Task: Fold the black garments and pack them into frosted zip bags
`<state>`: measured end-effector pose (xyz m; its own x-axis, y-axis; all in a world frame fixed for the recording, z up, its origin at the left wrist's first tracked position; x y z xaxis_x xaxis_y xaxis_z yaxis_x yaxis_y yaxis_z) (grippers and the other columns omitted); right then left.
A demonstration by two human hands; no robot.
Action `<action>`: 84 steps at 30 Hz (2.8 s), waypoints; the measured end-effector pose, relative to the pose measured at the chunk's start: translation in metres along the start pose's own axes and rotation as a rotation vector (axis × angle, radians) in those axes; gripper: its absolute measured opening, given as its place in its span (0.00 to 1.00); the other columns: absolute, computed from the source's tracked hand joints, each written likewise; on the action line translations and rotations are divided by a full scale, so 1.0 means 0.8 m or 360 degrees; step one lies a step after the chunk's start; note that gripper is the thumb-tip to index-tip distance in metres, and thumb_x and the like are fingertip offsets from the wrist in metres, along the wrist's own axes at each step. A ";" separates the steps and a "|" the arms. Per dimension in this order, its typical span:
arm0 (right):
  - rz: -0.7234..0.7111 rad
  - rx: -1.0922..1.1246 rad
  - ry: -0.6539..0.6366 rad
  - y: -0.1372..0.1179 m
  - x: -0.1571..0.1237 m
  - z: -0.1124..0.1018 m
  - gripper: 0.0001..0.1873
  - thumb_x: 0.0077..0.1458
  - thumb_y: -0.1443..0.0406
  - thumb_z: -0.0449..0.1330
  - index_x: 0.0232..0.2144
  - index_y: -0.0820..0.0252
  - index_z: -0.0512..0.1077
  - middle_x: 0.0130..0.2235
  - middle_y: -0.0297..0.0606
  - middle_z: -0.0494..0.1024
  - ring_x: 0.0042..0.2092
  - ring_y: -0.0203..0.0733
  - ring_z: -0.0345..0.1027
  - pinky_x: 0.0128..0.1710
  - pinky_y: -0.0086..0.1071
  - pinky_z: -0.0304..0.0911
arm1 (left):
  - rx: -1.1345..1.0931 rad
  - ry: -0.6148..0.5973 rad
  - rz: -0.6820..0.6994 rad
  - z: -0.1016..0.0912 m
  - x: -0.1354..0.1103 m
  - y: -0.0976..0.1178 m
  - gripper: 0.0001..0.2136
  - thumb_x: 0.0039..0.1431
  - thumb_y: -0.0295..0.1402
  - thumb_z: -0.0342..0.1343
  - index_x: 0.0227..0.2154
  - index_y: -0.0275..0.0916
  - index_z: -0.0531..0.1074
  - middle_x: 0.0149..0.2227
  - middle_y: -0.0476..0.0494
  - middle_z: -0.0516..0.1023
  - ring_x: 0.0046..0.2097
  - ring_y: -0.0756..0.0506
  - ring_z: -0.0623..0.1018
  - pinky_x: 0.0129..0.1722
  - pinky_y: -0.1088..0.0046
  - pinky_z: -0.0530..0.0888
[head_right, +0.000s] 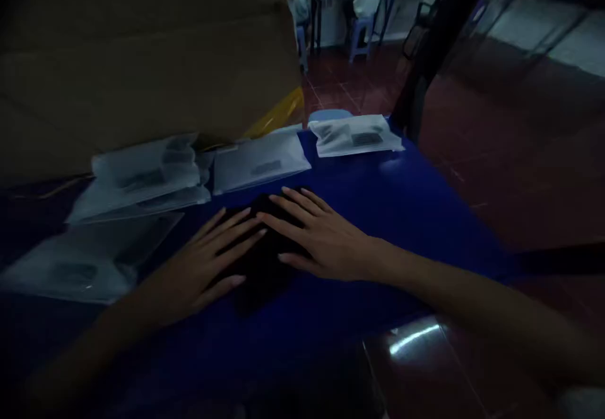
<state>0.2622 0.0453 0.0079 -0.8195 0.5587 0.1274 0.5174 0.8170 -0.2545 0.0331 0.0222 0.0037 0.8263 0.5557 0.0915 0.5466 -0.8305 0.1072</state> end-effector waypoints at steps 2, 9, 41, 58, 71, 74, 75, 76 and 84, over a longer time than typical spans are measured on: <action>-0.0008 0.0013 -0.0009 0.004 0.001 0.003 0.37 0.73 0.51 0.49 0.75 0.56 0.43 0.77 0.46 0.41 0.77 0.55 0.27 0.74 0.58 0.37 | -0.0015 -0.0018 -0.0023 0.000 -0.002 -0.001 0.33 0.76 0.46 0.46 0.75 0.42 0.41 0.76 0.40 0.47 0.76 0.35 0.48 0.74 0.45 0.47; 0.0107 -0.0125 -0.0043 0.028 -0.001 0.001 0.30 0.74 0.55 0.47 0.74 0.51 0.51 0.77 0.43 0.43 0.77 0.57 0.31 0.73 0.64 0.36 | -0.0081 -0.0021 -0.0021 -0.002 -0.004 -0.003 0.33 0.75 0.48 0.46 0.75 0.45 0.41 0.76 0.40 0.47 0.76 0.34 0.48 0.73 0.42 0.51; -0.0687 0.0254 0.0506 -0.033 -0.001 -0.007 0.20 0.66 0.76 0.55 0.59 0.67 0.69 0.57 0.48 0.76 0.60 0.45 0.69 0.59 0.39 0.71 | -0.0027 0.0406 -0.0237 -0.014 -0.003 0.001 0.43 0.68 0.40 0.60 0.75 0.50 0.37 0.77 0.37 0.26 0.76 0.24 0.39 0.67 0.36 0.61; -0.0096 -0.0594 0.0316 -0.006 0.001 -0.020 0.39 0.64 0.50 0.63 0.68 0.66 0.60 0.63 0.58 0.71 0.59 0.59 0.71 0.60 0.54 0.66 | -0.0209 0.0267 -0.0548 -0.004 -0.006 -0.024 0.34 0.75 0.45 0.45 0.75 0.48 0.37 0.76 0.34 0.43 0.74 0.28 0.55 0.67 0.41 0.65; -0.0270 -0.0872 0.0355 -0.003 -0.002 -0.022 0.20 0.65 0.76 0.55 0.57 0.71 0.73 0.56 0.51 0.80 0.55 0.52 0.76 0.57 0.47 0.71 | -0.0181 0.0048 -0.0704 0.013 -0.007 -0.038 0.34 0.75 0.51 0.41 0.75 0.49 0.34 0.77 0.36 0.40 0.76 0.30 0.44 0.69 0.38 0.59; -0.0377 -0.0673 0.0385 -0.008 -0.003 -0.023 0.17 0.66 0.74 0.56 0.55 0.68 0.75 0.54 0.49 0.81 0.54 0.50 0.77 0.56 0.46 0.72 | -0.0183 0.0051 -0.0723 0.013 -0.007 -0.039 0.34 0.75 0.51 0.41 0.75 0.50 0.34 0.77 0.35 0.30 0.76 0.27 0.46 0.67 0.38 0.61; -0.0426 -0.0596 0.0385 -0.010 -0.003 -0.023 0.16 0.67 0.73 0.56 0.54 0.68 0.76 0.53 0.48 0.82 0.53 0.49 0.77 0.56 0.45 0.71 | -0.0172 0.0048 -0.0706 0.013 -0.006 -0.038 0.34 0.75 0.51 0.41 0.75 0.49 0.34 0.77 0.35 0.29 0.76 0.27 0.45 0.68 0.37 0.60; -0.0477 -0.0521 0.0385 -0.013 -0.003 -0.023 0.15 0.67 0.72 0.56 0.53 0.67 0.77 0.53 0.48 0.82 0.53 0.47 0.77 0.56 0.44 0.71 | -0.0161 0.0043 -0.0681 0.013 -0.006 -0.038 0.34 0.75 0.50 0.40 0.75 0.48 0.33 0.77 0.35 0.30 0.76 0.27 0.44 0.68 0.36 0.59; -0.0529 -0.0200 0.0133 -0.019 -0.003 -0.016 0.24 0.59 0.67 0.65 0.57 0.67 0.73 0.65 0.56 0.69 0.71 0.59 0.56 0.67 0.54 0.60 | -0.0170 0.0081 -0.0657 0.009 -0.006 -0.037 0.32 0.75 0.49 0.43 0.75 0.52 0.39 0.77 0.36 0.37 0.75 0.25 0.48 0.66 0.33 0.60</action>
<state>0.2597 0.0336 0.0240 -0.9279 0.2650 0.2624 0.2565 0.9642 -0.0671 0.0139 0.0436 -0.0070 0.5318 0.8441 0.0681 0.8107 -0.5307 0.2470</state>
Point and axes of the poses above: each hand's wrist, its own x-axis towards the middle knuckle, its own z-axis out of the palm, y = z × x, the point moved 4 cm from there along x, towards the middle knuckle
